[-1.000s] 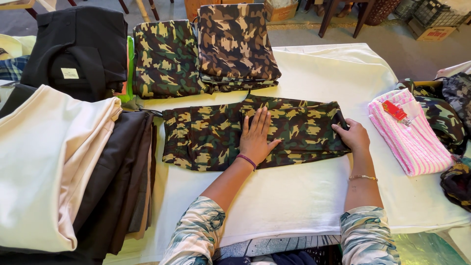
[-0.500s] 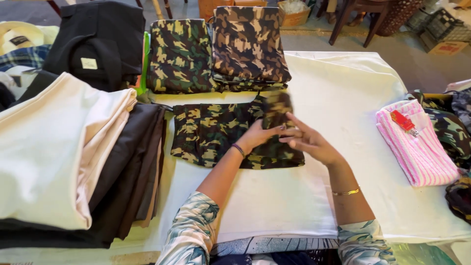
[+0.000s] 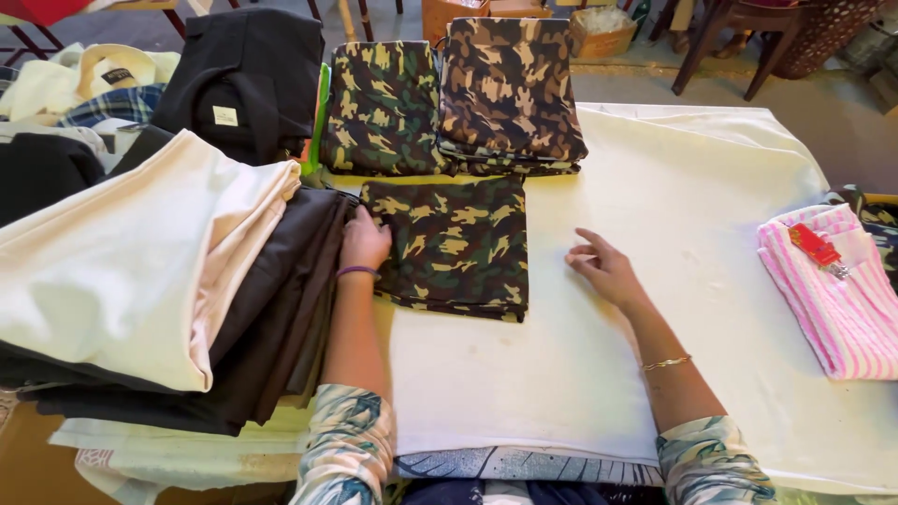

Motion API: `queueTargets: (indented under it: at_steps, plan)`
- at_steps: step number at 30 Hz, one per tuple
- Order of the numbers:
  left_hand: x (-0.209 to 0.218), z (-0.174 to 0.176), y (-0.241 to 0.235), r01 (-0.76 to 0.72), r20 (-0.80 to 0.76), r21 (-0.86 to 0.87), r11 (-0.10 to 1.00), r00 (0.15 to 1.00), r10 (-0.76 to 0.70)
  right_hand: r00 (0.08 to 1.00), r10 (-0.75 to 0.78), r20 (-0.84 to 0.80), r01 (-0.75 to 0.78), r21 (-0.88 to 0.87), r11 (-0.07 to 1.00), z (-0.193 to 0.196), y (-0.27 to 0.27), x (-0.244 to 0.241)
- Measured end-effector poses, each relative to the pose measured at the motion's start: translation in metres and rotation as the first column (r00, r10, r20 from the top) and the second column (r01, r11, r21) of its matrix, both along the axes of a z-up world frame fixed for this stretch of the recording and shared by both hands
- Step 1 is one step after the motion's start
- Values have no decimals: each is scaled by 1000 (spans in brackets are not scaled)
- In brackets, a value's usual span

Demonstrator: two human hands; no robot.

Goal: The recorder folds several items of clothing, including camouflage pants and a striped pink shirt, on a white table.

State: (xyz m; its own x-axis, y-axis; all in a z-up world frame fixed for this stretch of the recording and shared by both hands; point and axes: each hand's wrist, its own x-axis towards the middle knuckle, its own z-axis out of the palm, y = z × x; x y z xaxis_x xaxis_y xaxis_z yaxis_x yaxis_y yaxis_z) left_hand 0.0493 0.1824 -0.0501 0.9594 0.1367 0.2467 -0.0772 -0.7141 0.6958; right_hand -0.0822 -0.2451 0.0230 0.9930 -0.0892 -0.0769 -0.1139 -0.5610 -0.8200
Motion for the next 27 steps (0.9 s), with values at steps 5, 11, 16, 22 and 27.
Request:
queueTargets:
  at_steps: [5,11,16,22,27]
  plan:
    - [-9,0,-19,-159,-92,306,939,976,195,985,170,39,-169,-28,985,-3,53,-13]
    - [2,-12,-22,31,-251,-210,977,964,-85,961,277,-11,-271,179,946,32,88,-37]
    - [-12,-19,-87,279,-76,-722,633,877,-474,856,516,47,-515,176,839,55,2,-36]
    - [-56,45,-142,277,-223,-735,619,763,-607,998,-39,-50,16,-404,915,83,-64,-53]
    - [-42,7,-142,376,-109,-780,500,706,-700,924,151,351,-3,-389,921,31,3,-35]
